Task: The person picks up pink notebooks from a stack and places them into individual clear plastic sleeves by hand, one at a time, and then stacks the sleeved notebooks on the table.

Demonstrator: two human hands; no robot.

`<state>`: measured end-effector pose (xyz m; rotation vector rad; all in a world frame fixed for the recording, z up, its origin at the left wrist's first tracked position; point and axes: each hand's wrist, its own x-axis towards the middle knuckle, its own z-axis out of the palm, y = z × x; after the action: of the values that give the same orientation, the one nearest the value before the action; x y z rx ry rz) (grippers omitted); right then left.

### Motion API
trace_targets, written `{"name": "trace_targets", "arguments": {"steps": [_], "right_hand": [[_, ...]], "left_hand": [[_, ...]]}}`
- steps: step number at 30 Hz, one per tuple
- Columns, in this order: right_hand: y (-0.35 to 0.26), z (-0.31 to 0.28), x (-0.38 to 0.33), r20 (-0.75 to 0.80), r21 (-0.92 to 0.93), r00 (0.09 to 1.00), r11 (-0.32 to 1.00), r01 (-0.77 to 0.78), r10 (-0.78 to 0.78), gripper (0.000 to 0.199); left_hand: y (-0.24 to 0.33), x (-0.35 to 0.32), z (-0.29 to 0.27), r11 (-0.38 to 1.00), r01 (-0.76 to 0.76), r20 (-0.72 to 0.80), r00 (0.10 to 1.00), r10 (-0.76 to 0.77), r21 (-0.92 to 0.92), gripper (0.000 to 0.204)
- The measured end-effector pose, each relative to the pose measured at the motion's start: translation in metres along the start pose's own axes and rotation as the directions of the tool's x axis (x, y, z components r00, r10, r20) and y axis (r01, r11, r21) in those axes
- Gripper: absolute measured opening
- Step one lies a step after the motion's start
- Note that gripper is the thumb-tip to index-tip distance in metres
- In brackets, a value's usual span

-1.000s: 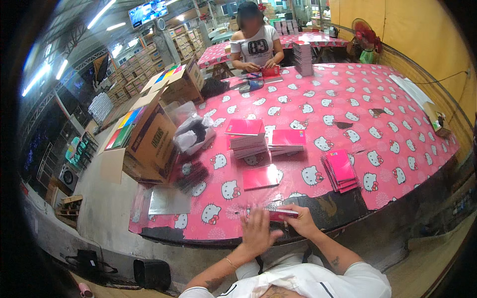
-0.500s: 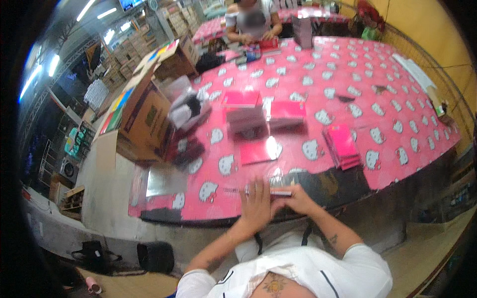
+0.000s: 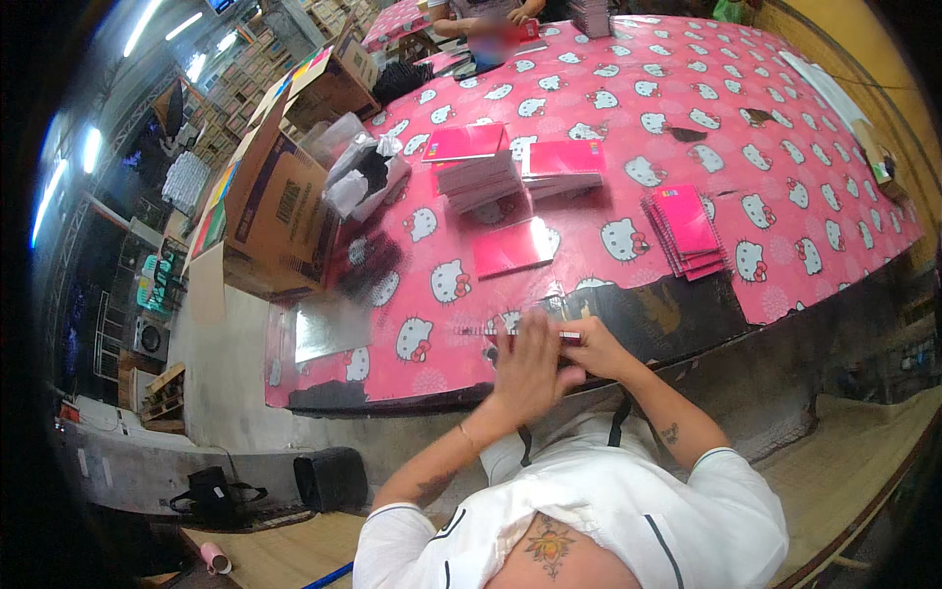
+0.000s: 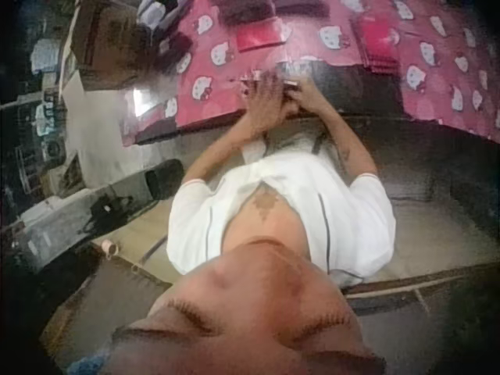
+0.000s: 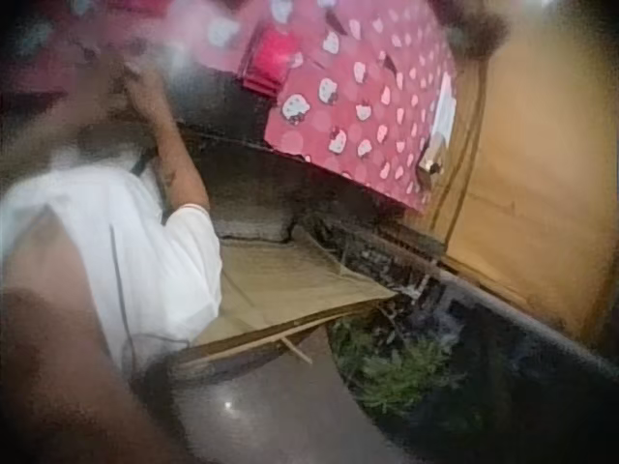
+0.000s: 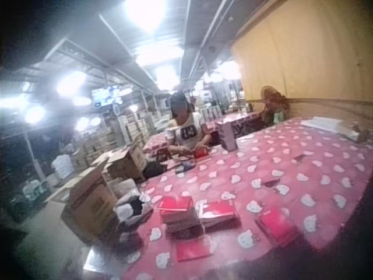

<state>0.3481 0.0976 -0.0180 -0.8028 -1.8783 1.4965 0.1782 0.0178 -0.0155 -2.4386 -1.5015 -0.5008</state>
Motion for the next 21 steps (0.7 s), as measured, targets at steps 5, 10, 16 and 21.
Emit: {"name": "trace_targets", "arguments": {"steps": [5,10,16,21], "right_hand": [[0.005,0.001,0.002,-0.055,-0.06,0.989,0.989,0.135,-0.138,0.041],[-0.003,-0.003,0.0,-0.003,-0.104,1.0,0.994,0.025,-0.025,0.037],[-0.024,-0.015,-0.006,-0.04,-0.217,0.979,0.958,0.186,-0.2,0.035],[-0.041,-0.055,-0.019,0.019,0.014,0.999,0.999,-0.033,0.033,0.031]], "left_hand": [[0.017,-0.02,0.002,0.996,-0.007,-0.021,1.0,0.005,-0.085,0.084],[-0.012,0.047,-0.057,0.965,0.183,-0.018,0.982,-0.189,-0.188,0.049],[-0.015,0.04,-0.044,0.934,0.099,-0.043,0.992,-0.121,-0.343,0.026],[-0.011,0.041,-0.044,0.931,0.113,-0.089,0.984,-0.152,-0.347,0.019]]}}
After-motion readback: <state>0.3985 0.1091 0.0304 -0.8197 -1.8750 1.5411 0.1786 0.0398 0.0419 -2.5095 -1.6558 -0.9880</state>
